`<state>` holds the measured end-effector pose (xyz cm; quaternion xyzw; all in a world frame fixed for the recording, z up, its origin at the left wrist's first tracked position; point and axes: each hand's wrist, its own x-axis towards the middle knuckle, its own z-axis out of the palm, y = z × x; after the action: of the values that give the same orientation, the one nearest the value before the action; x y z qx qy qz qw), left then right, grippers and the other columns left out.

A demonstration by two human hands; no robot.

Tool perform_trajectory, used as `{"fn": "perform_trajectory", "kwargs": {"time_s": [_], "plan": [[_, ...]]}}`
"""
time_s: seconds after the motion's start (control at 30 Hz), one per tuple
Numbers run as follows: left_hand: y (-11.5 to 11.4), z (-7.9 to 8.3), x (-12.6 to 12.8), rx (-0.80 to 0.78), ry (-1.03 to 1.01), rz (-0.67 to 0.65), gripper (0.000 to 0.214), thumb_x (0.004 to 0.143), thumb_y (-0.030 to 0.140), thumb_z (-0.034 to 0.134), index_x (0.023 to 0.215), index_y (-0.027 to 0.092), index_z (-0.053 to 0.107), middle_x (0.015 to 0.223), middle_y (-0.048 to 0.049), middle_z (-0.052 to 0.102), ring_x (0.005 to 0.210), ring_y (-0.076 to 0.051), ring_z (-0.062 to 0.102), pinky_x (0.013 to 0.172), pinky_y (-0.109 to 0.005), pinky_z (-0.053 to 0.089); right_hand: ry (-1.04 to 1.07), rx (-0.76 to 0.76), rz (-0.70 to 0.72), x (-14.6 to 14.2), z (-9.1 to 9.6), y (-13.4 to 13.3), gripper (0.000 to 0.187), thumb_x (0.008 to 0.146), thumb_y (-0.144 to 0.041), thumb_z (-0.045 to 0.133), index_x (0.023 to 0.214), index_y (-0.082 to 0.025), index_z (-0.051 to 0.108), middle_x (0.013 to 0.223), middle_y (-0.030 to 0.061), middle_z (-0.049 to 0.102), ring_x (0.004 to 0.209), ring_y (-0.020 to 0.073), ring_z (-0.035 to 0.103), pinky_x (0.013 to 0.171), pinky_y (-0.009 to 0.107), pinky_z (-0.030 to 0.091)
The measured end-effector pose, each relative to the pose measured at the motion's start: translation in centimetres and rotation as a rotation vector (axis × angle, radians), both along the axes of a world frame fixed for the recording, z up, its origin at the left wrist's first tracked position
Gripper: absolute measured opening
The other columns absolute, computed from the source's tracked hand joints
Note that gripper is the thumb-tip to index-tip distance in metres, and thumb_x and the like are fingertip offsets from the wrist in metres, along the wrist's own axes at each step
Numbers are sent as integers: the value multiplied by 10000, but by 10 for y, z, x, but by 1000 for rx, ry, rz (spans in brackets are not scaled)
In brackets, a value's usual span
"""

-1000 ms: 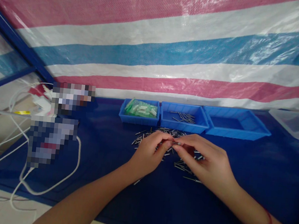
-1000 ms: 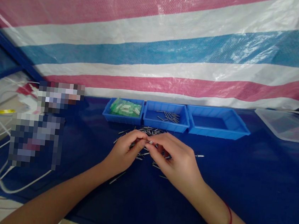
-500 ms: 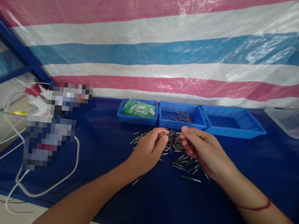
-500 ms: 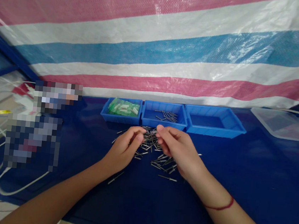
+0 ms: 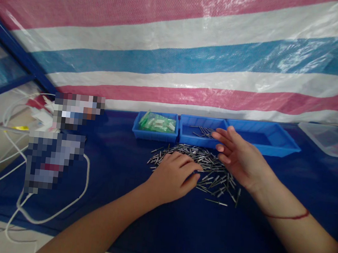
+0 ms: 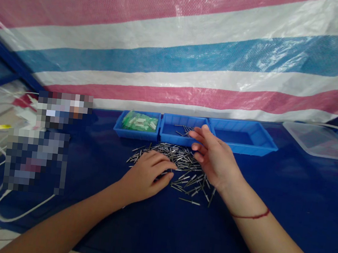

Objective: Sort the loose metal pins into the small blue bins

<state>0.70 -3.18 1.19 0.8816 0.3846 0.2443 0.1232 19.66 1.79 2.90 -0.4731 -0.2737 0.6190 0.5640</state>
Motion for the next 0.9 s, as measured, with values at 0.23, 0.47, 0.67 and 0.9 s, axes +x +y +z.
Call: {"fn": "perform_trajectory", "kwargs": {"time_s": [0.23, 0.47, 0.67, 0.9], "plan": [[-3, -13, 3, 138, 174, -96, 310, 912, 472, 498, 1122, 300, 648, 1128, -34, 610, 1070, -234, 469, 855, -387, 324, 14, -24, 67, 1, 0, -6, 140, 755, -289, 682, 869, -213, 708, 889, 25, 678, 555, 69, 505, 354, 135, 350], [-4, -18, 7, 198, 245, -70, 202, 945, 367, 498, 1054, 299, 654, 1041, -5, 638, 1011, -188, 484, 816, -365, 287, -36, 12, 128, -2, -7, -14, 164, 697, -257, 710, 846, -192, 694, 783, 14, 616, 546, 77, 486, 385, 171, 335], [-6, -13, 9, 177, 257, -74, 178, 957, 318, 488, 1020, 245, 637, 1002, -5, 660, 958, -179, 495, 802, -365, 274, -85, 36, 159, -6, -6, -22, 156, 719, -282, 692, 844, -189, 679, 757, 0, 596, 560, 74, 489, 422, 177, 336], [-5, -16, 8, 241, 293, -50, 190, 975, 303, 454, 991, 222, 626, 956, -5, 654, 912, -163, 517, 800, -368, 268, -136, 66, 194, -9, -5, -26, 154, 727, -292, 681, 841, -189, 671, 723, -2, 575, 561, 88, 479, 440, 203, 330]]}}
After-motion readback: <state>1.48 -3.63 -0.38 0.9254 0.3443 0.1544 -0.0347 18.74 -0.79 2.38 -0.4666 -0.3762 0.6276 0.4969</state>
